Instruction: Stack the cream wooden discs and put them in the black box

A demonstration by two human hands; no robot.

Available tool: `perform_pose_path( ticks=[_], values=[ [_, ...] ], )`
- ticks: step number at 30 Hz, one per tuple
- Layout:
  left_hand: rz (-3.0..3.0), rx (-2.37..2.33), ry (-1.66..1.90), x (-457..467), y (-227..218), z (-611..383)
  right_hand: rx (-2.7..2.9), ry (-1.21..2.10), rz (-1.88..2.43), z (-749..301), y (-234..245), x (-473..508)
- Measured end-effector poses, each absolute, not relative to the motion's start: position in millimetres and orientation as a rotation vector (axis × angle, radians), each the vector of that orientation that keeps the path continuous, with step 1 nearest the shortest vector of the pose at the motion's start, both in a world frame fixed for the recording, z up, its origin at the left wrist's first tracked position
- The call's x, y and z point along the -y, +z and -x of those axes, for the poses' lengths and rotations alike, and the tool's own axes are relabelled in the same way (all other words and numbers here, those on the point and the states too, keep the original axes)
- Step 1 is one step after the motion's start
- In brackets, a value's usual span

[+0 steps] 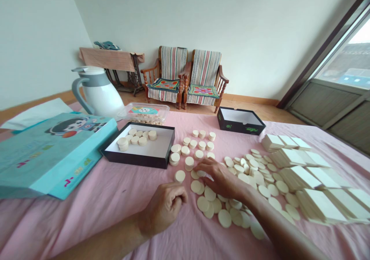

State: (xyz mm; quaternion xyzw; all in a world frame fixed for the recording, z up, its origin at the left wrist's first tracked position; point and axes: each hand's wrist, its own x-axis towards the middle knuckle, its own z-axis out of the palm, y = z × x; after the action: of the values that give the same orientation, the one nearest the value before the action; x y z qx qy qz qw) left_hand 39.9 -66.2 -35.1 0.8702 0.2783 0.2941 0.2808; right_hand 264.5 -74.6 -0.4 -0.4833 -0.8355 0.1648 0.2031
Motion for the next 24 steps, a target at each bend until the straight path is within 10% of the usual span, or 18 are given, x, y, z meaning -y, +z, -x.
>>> perform_pose_path(
  ticks=[24],
  values=[
    [-2.303,-0.744,0.779,65,-35,-39,1.781,0.083,2.137,-343,-18,-4]
  ],
)
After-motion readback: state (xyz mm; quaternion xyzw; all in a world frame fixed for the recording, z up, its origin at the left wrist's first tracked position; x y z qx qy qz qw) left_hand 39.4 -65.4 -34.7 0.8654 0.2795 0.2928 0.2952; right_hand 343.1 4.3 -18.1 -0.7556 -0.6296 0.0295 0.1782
